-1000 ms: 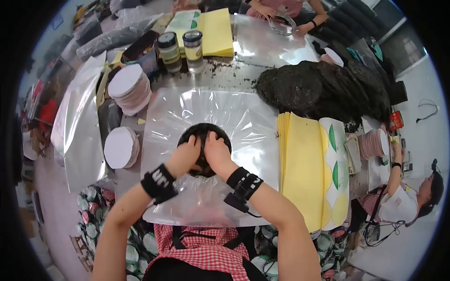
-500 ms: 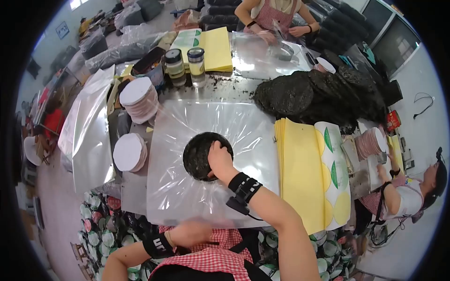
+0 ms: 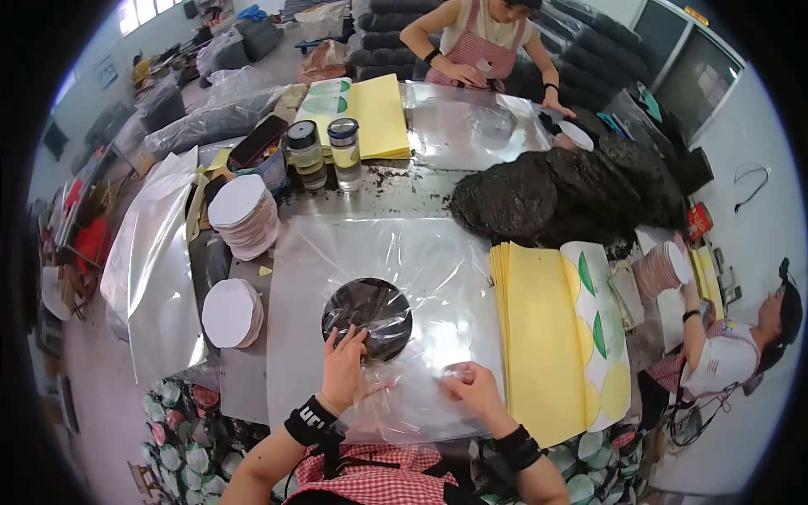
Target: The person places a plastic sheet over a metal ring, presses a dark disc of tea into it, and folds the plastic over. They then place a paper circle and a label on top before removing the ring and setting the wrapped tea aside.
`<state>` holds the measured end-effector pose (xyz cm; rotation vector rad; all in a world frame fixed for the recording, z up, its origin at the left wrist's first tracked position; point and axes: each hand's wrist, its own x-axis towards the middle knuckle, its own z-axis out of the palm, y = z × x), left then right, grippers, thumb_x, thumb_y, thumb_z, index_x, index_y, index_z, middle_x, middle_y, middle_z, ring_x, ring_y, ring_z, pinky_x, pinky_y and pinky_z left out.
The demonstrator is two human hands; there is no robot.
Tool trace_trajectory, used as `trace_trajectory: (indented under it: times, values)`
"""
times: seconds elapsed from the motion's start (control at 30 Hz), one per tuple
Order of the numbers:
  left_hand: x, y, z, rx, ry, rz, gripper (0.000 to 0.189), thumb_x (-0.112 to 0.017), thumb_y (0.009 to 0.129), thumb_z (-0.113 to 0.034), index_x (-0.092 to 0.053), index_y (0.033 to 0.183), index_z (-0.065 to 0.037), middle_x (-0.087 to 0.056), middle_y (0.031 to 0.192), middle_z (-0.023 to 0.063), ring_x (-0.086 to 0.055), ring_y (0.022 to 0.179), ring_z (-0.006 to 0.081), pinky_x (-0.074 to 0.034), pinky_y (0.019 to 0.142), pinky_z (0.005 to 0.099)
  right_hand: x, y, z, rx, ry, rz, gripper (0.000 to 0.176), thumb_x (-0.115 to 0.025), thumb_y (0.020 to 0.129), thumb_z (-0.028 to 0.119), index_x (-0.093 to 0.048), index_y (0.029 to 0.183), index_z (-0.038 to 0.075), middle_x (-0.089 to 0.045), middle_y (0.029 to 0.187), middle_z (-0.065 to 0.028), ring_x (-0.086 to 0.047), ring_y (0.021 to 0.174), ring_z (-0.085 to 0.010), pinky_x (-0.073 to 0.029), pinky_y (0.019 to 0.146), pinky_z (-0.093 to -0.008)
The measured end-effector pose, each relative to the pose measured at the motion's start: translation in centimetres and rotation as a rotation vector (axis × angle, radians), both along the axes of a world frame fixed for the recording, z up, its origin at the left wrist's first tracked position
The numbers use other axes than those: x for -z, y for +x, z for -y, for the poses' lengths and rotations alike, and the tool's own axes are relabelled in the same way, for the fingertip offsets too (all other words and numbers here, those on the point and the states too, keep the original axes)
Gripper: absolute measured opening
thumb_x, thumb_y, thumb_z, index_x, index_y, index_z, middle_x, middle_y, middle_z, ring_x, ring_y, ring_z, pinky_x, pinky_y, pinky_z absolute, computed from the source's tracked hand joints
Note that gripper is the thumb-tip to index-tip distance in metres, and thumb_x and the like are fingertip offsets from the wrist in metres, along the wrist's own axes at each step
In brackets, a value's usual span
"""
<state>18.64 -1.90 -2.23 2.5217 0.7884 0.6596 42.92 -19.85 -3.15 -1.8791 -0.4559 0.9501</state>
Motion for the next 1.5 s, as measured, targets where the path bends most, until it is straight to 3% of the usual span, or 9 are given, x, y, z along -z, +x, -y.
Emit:
trace_trajectory:
  times: [0.23,0.37,0.67,0.77,0.83,1.0,1.2,1.23,1.5]
  values:
    - [3.1,-0.6,-0.3,-0.162,-0.166,0.163,0.033,-0.081,0.076,-0.029,-0.057,0.081,-0.007,-0.066,0.093,0.0105,-0.062,0.095,0.0304,-0.042,0.095,0.044,0.7,4.2,0.0,0.328,0.366,0.297,0.005,-0.066,0.089,0.002,-0.061,0.091,0.003,-0.055,0.07,0.0003,-0.05,0.058,-0.0108,-0.044,0.056,-0.0258]
    - [-0.6,2.5,0.3,-0.425,-0.089,0.117,0.04,-0.079,0.073,-0.014,-0.058,0.106,-0.006,-0.055,0.088,0.0078,-0.054,0.081,0.0273,-0.042,0.08,0.0388,2.3,-6.9,-4.5,-0.136,0.432,-0.162,0.121,-0.091,0.066,0.009,-0.01,0.155,-0.001,-0.039,0.146,-0.0217,-0.041,0.138,-0.0304,-0.041,0.111,-0.0416]
    - [-0.3,0.1,-3.1,-0.294,-0.608,0.879,0.066,-0.066,0.078,-0.015,-0.043,0.138,-0.001,-0.047,0.133,0.0173,-0.05,0.122,0.0313,-0.037,0.109,0.0393,-1.0,-9.3,-15.0,-0.559,0.683,1.138,0.057,-0.076,0.07,0.02,-0.061,0.122,0.003,-0.058,0.124,-0.0191,-0.056,0.113,-0.0392,-0.038,0.107,-0.0539]
    - [-1.6,0.4,-3.3,-0.061,-0.751,0.582,0.072,-0.067,0.082,-0.03,-0.039,0.141,0.0,-0.048,0.138,0.0216,-0.042,0.134,0.0369,-0.03,0.115,0.0456,-2.9,-8.8,-14.7,-0.756,0.61,0.914,0.046,-0.073,0.07,0.018,-0.066,0.112,0.003,-0.06,0.119,-0.0177,-0.057,0.113,-0.0365,-0.038,0.106,-0.0537]
    - [-2.7,1.6,-4.0,0.202,0.065,0.077,0.069,-0.064,0.086,-0.03,-0.038,0.142,0.003,-0.054,0.132,0.0227,-0.043,0.134,0.0361,-0.03,0.114,0.0459,-1.8,-6.8,-13.7,-0.771,0.694,0.895,0.041,-0.071,0.073,0.02,-0.066,0.11,0.002,-0.06,0.118,-0.0175,-0.057,0.113,-0.0365,-0.04,0.105,-0.0495]
    - [0.8,2.1,-2.9,-0.118,-0.501,0.537,0.083,-0.076,0.079,-0.017,-0.03,0.146,-0.002,-0.057,0.122,0.0192,-0.061,0.114,0.032,-0.048,0.099,0.0436,-1.9,-2.6,-21.3,0.153,0.689,-0.051,0.044,-0.069,0.082,0.023,-0.06,0.117,-0.001,-0.064,0.111,-0.0188,-0.061,0.103,-0.0381,-0.048,0.093,-0.0396]
    - [0.3,0.8,-4.0,-0.12,-0.509,0.723,0.056,-0.075,0.082,-0.024,-0.051,0.128,-0.003,-0.048,0.11,0.0089,-0.056,0.095,0.0233,-0.047,0.088,0.0364,-2.2,-5.1,-16.8,-0.788,0.946,0.598,0.031,-0.046,0.101,0.026,-0.065,0.104,0.002,-0.067,0.1,-0.0178,-0.064,0.088,-0.0306,-0.051,0.082,-0.0369]
    - [-0.4,1.1,-3.9,-0.019,-0.251,0.493,0.047,-0.077,0.079,-0.024,-0.062,0.118,-0.003,-0.047,0.107,0.0093,-0.054,0.093,0.023,-0.046,0.086,0.0352,-0.9,-5.3,-16.5,-0.472,0.928,-0.14,0.023,-0.051,0.097,0.02,-0.065,0.092,0.003,-0.066,0.09,-0.0144,-0.064,0.08,-0.0249,-0.051,0.076,-0.0332]
    - [0.3,2.7,-2.4,-0.131,-0.028,0.097,0.04,-0.07,0.069,-0.013,-0.062,0.107,-0.003,-0.056,0.115,0.0148,-0.054,0.108,0.0351,-0.043,0.097,0.0438,-3.6,-9.5,-12.3,-0.3,0.604,0.78,0.014,-0.057,0.09,0.014,-0.063,0.086,0.002,-0.063,0.088,-0.0136,-0.062,0.087,-0.0333,-0.052,0.075,-0.0405]
